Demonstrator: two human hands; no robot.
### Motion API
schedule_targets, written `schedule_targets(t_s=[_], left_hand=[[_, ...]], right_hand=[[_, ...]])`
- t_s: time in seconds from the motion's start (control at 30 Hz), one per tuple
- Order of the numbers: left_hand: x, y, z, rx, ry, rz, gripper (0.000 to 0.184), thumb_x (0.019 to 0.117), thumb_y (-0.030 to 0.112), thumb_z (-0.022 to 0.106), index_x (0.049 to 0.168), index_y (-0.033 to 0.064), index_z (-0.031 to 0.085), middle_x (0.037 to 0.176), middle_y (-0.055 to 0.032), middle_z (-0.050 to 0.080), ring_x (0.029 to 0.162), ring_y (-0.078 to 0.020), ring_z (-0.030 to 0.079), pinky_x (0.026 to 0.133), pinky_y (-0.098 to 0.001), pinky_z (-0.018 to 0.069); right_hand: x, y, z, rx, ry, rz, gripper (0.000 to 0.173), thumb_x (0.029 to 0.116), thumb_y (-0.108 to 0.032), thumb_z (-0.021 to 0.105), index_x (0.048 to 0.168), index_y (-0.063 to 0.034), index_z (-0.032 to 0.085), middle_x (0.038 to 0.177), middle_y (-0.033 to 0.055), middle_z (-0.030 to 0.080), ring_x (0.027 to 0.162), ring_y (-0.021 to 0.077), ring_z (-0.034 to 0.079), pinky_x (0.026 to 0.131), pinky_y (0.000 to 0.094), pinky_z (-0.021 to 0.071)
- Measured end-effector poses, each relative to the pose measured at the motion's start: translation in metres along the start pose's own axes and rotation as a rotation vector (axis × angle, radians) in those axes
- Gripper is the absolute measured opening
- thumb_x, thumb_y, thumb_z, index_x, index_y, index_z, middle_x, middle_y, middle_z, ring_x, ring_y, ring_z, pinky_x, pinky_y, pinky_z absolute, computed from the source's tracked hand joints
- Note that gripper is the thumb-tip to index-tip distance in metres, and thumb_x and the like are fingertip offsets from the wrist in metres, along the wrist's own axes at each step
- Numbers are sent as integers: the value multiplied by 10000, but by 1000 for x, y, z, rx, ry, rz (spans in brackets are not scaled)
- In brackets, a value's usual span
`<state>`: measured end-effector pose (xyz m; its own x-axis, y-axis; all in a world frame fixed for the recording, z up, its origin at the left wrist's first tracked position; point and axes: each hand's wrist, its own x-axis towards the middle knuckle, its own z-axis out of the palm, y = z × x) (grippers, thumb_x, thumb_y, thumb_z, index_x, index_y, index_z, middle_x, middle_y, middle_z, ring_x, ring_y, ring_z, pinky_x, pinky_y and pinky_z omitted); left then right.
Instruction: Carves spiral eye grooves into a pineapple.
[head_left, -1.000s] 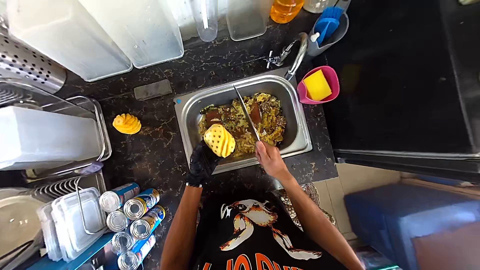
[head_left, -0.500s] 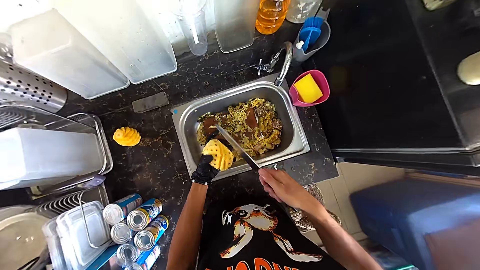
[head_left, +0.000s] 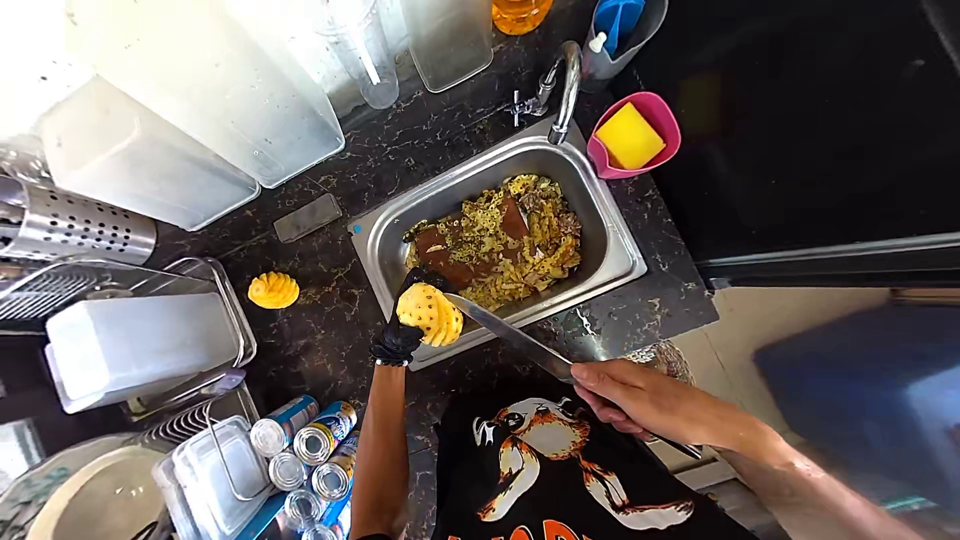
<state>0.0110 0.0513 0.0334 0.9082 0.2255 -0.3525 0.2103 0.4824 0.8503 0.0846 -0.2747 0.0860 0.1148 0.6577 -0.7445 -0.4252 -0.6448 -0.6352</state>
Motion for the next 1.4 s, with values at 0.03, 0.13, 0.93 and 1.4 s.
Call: schedule_targets(t_s=[0.03,0.13,0.93,1.4], left_hand=[[0,-1,-1,28,-10,36,529,579,79,824,1049,120,585,814,130,683,694,73,618,689,-118,533],[4,-3,-2,16,-117,160,617,583,265,922,1122,172,637,952,157,726,876,71,668,817,-139,553],[23,-115,-28,-486,2,-117,700,693,562,849,1238,184,626,1099,-76,726,982,-217,713,832,-427,608],[66,-76,54,-556,348,-61,401,1063,490,416,1277,177,543,1058,-45,646,943,-167,653,832,-374,576]], right_hand=[[0,0,-1,-5,-1,-6,546,1078,-589,262,822,-182,522,588,-57,444,441,57,435,409,212,363],[2,-3,-2,-28,-4,-3,545,1084,-571,262,813,-179,526,584,-52,444,439,59,431,409,215,358],[97,17,-16,35,460,-53,559,1118,-484,275,992,-49,601,684,14,512,532,120,505,524,301,469],[116,-13,30,48,441,-354,471,1118,-389,289,914,-91,591,638,-41,501,494,70,491,477,247,453]])
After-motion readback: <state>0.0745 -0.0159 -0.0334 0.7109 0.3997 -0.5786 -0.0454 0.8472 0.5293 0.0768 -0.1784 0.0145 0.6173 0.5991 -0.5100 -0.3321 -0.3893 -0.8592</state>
